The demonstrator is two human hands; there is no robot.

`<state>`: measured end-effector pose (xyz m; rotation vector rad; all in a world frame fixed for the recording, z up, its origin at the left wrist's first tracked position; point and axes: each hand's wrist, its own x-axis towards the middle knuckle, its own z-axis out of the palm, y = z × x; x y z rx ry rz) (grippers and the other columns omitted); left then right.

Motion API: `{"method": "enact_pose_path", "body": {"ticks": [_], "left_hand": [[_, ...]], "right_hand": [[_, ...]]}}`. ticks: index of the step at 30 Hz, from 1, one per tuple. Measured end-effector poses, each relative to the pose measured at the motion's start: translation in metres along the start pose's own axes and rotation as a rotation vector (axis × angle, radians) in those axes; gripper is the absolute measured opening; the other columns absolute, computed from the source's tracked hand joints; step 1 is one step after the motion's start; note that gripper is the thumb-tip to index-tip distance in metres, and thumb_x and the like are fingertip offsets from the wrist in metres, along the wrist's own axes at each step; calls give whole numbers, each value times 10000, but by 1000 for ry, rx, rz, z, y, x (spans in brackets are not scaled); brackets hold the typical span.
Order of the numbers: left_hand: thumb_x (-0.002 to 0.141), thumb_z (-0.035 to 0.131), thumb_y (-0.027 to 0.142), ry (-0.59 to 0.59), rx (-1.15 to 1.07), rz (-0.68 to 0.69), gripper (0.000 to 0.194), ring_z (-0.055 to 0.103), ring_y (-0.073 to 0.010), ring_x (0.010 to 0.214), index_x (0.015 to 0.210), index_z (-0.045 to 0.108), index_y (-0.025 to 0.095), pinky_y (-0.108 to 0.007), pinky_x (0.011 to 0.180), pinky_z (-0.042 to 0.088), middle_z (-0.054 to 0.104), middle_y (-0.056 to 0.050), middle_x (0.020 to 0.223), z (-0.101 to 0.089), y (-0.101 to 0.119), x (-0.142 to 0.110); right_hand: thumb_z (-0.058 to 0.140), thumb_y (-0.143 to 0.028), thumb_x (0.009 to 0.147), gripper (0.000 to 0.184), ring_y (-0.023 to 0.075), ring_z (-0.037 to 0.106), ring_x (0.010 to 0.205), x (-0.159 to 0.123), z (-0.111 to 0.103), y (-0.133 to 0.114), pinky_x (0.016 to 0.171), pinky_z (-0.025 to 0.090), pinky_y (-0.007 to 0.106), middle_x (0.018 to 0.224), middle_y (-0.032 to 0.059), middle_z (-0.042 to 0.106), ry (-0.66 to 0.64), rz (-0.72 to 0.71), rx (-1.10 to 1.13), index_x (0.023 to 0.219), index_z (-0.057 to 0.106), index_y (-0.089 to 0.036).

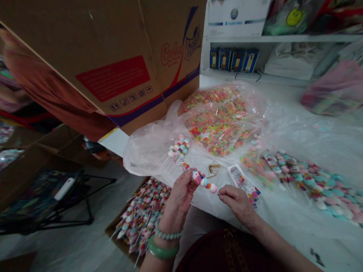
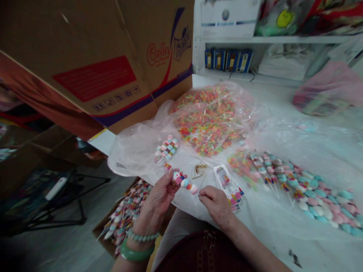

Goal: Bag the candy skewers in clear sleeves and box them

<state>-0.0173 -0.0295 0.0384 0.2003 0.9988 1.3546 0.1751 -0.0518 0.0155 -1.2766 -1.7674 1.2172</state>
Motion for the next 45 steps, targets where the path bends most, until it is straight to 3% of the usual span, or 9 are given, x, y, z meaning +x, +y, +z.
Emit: {"method": "enact_pose_path", "body": {"ticks": [4,10,13,17,24,30,35,40,45], "left_hand": [[678,780,251,-43,29,31,263,648,-138,707,870,679,103,-212,650,537,693,-57,794,3,-10,2],[633,815,280,2,25,28,275,637,-127,696,793,671,108,-216,661,538,679,-34,767,20,-22,-4],[662,796,335,-57,40,4,310,663,-177,736,839,663,118,-248,639,546,682,-47,792,23,-25,-6],[736,740,326,-95,53,-86,264,674,-198,734,865,654,112,-277,648,557,685,-65,806,17,-23,-1],[796,670,192,-28,-86,-46,222,659,-223,931,1004,636,122,-336,835,538,686,-104,990,9,-11,11],[773,701,321,-124,-35,3,244,652,-180,767,882,661,106,-304,782,530,671,-69,779,25,-29,-1],[736,724,345,-111,-44,-73,255,624,-150,748,824,667,113,-240,681,515,670,-68,819,27,-45,-4],[722,733,209,-93,-16,-235,243,642,-160,773,929,649,111,-270,736,526,677,-81,859,11,-34,6],[758,697,209,7,-25,-83,256,658,-179,755,979,591,138,-339,776,531,668,-63,800,12,-28,10]], "right_hand": [[506,-210,848,154,144,537,674,-4,6,5,624,347,245,690,1,569,81,-64,-125,713,577,-182],[411,-154,889,243,174,490,687,-7,13,9,654,319,291,704,55,543,211,-315,-429,741,604,-163],[454,-194,865,189,160,487,691,-2,11,5,645,325,275,714,40,535,87,-181,-164,761,609,-165],[535,-311,816,177,110,388,549,7,5,-2,521,266,235,589,-24,440,-105,226,418,764,619,-164],[646,-360,664,231,64,263,448,11,8,-10,456,135,235,490,-62,378,-77,481,715,709,619,-135],[685,-318,620,216,49,245,432,20,13,-16,439,100,225,480,-62,392,-69,485,846,686,614,-124],[688,-321,636,230,45,226,430,26,18,-19,424,94,217,487,-67,381,-12,450,957,628,540,-146],[639,-413,713,263,56,245,414,21,19,-12,412,134,206,478,-80,367,-25,431,816,744,583,-158],[581,-343,722,193,76,349,444,17,15,-5,435,249,208,492,-54,422,-29,419,530,683,609,-156]]}}
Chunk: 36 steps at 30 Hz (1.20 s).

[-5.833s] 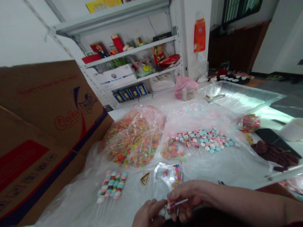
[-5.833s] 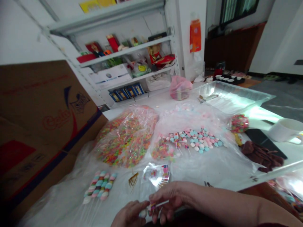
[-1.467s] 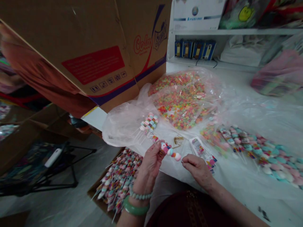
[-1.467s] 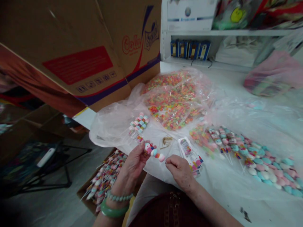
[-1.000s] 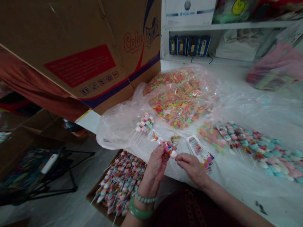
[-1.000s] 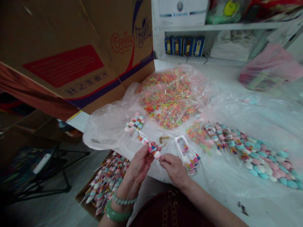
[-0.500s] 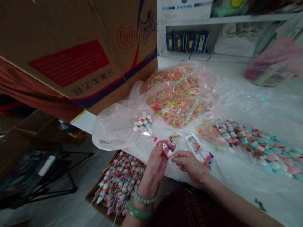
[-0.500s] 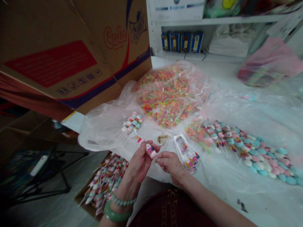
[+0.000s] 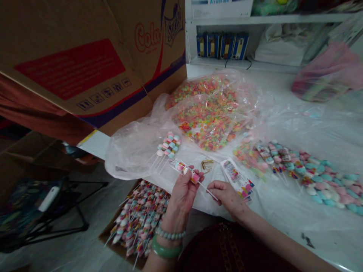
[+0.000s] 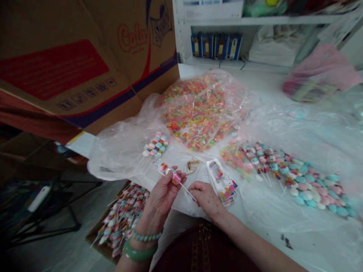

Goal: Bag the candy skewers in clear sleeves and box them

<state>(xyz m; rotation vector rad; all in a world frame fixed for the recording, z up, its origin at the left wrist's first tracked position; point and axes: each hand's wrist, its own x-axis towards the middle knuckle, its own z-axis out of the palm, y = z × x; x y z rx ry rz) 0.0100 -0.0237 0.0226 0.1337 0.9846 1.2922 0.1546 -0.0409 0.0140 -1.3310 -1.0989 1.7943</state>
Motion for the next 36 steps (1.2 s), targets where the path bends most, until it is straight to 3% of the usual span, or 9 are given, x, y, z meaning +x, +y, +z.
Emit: {"method": "enact_pose_path", "body": {"ticks": [4,9,14,19,22,25,30,33,36], "left_hand": [[714,741,276,2,75,114,337,623,-138,670,970,570,140,-293,723,515,643,-25,738,6,-9,-2],[700,742,346,-4,90,165,376,598,-128,673,968,564,151,-282,707,498,623,-7,748,3,-16,-1],[728,718,370,41,390,282,279,466,-68,532,790,569,143,-181,503,377,533,35,613,0,-26,-2],[696,748,396,-86,207,-14,339,258,-39,388,709,505,160,-180,388,228,340,99,455,-1,-31,-2],[698,756,386,-176,86,-166,327,193,-32,362,825,576,145,-173,374,191,280,119,423,0,-31,-3],[681,772,375,-117,69,-183,399,300,-31,382,961,627,130,-163,401,267,386,97,464,1,-28,-4],[547,837,285,32,44,-70,309,523,-79,568,639,597,115,-192,555,432,578,12,621,-2,-29,0],[608,782,281,83,5,-29,234,563,-100,632,705,642,120,-207,626,469,621,1,682,-3,-36,3],[664,735,236,74,-53,-52,178,593,-105,733,793,675,128,-203,739,482,645,-4,760,0,-41,2]], "right_hand": [[525,-346,771,188,92,417,465,-1,-3,0,458,325,217,555,-42,477,35,-55,42,739,581,-170],[517,-284,773,153,107,454,480,-3,-3,0,490,347,229,561,-34,493,22,-23,-203,666,546,-180],[462,-220,837,191,149,524,670,6,1,1,635,369,253,661,1,552,145,-363,-558,682,568,-187],[454,-175,850,257,163,574,705,14,1,9,676,413,262,774,10,626,190,-454,-614,1065,590,-206],[428,-185,892,225,163,601,806,15,-3,13,748,436,266,881,33,658,118,-574,-583,997,625,-210],[422,-206,924,226,153,602,774,14,-7,14,725,440,255,819,28,651,93,-624,-578,847,634,-202],[445,-203,930,163,185,570,780,3,3,16,715,437,288,833,55,623,135,-670,-898,927,607,-184],[456,-143,903,222,241,537,869,0,16,16,778,420,366,986,129,615,245,-727,-1178,1092,574,-143],[420,-105,890,196,234,528,797,6,21,12,757,404,376,857,123,615,257,-721,-1160,913,612,-134]]}}
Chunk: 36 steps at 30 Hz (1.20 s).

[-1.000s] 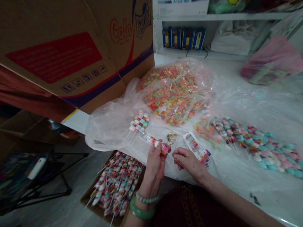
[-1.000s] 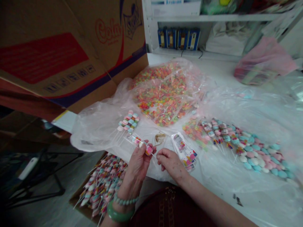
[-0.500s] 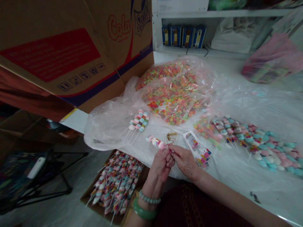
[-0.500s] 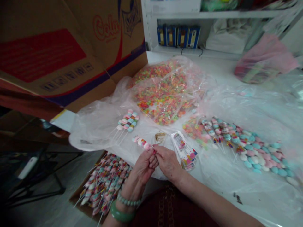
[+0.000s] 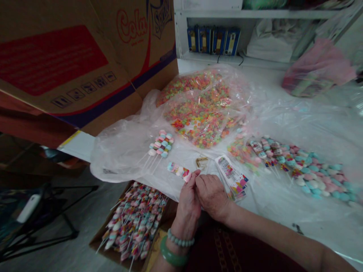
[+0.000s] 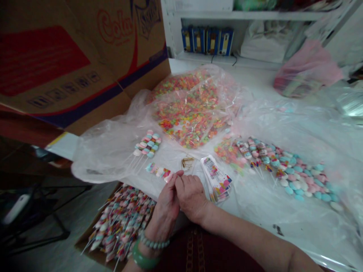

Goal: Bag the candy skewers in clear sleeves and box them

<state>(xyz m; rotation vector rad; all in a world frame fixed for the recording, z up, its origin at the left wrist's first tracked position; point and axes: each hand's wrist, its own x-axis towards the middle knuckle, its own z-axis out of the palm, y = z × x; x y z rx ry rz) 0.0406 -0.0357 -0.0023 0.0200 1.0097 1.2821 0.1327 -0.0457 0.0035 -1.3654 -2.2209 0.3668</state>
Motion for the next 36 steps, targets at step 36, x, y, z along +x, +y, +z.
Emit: {"method": "enact_pose_path", "body": {"ticks": [36], "left_hand": [[637,663,368,154,399,89,248,206,-19,286,587,545,156,-169,320,104,396,75,390,-33,36,-20]], "right_hand": [[440,-97,891,229,201,527,893,31,11,48,758,417,280,902,75,583,-97,121,-24,769,614,-181]]}}
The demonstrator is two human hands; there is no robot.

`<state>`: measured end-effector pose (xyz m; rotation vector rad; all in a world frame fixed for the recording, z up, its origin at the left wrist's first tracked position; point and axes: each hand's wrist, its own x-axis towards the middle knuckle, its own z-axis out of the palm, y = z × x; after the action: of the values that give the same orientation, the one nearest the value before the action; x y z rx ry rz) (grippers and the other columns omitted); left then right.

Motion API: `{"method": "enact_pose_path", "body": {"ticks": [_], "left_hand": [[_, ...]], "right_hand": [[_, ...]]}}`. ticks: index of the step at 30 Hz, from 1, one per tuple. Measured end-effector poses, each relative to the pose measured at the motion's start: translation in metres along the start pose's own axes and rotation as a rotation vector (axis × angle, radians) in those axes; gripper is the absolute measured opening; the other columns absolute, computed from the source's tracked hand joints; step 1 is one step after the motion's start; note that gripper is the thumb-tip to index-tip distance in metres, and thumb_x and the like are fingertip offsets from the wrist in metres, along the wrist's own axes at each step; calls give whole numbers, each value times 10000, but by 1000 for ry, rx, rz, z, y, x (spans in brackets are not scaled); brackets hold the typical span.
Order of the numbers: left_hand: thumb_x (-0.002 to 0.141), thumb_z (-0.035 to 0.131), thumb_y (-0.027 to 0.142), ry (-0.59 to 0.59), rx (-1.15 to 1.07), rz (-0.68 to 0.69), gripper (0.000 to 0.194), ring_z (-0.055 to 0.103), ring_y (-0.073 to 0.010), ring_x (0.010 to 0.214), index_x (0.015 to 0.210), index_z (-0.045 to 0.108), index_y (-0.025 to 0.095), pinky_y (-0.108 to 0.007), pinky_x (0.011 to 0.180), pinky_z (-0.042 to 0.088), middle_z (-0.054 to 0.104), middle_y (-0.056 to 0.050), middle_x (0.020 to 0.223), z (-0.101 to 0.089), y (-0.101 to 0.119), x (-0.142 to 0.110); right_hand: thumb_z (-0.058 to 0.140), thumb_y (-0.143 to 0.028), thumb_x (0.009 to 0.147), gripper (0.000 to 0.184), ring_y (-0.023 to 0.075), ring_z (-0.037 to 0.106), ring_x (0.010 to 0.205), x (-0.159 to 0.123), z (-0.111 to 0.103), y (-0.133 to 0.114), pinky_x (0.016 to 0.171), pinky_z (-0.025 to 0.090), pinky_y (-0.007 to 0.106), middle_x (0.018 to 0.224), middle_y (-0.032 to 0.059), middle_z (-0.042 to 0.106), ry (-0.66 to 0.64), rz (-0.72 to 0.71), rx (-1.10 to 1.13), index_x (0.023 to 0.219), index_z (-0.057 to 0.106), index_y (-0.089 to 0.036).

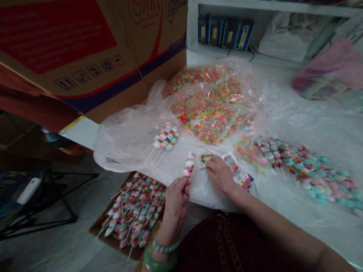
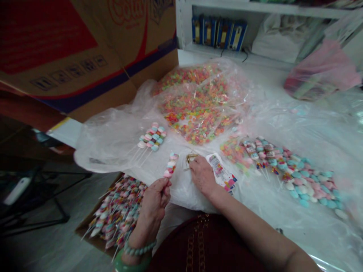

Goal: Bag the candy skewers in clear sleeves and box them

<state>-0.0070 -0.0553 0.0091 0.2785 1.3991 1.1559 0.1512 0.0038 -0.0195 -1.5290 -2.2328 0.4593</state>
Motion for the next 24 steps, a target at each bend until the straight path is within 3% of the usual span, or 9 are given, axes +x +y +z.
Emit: {"method": "enact_pose_path", "body": {"ticks": [4,10,12,18,21,24], "left_hand": [[613,658,339,-42,-74,-85,227,201,-14,268,597,540,146,-169,306,106,397,80,385,1,3,3],[599,675,330,-78,-111,-151,234,207,-10,259,634,550,135,-169,297,105,420,83,390,5,0,6],[600,677,339,-88,-103,-164,245,205,-8,257,636,555,130,-168,298,101,421,82,386,4,-2,6],[608,673,347,-81,-102,-163,248,205,-8,255,648,559,130,-172,298,104,421,84,391,2,-1,7],[598,667,345,-116,-92,-161,244,213,-9,256,635,551,132,-176,299,98,426,80,398,8,-2,9],[610,680,369,-134,-55,-122,272,216,-9,266,654,559,129,-174,305,100,430,76,405,15,-5,8]], "right_hand": [[403,-101,895,211,181,539,797,-3,-6,6,735,427,279,820,44,573,97,20,168,802,573,-183],[462,-64,853,203,204,522,857,0,3,2,731,418,285,915,84,591,-36,-65,-43,838,625,-184],[477,-59,838,199,205,518,852,1,5,2,729,420,288,900,87,591,-25,-50,-26,792,631,-177],[503,-138,839,177,185,566,834,-3,-11,16,757,433,301,842,45,621,142,5,290,761,650,-200],[534,-184,822,147,162,577,721,-5,-23,10,698,431,285,740,14,628,130,106,493,749,662,-196],[583,-240,786,120,137,574,622,-4,-32,-12,632,442,263,685,-2,630,61,309,882,772,690,-189]]}}
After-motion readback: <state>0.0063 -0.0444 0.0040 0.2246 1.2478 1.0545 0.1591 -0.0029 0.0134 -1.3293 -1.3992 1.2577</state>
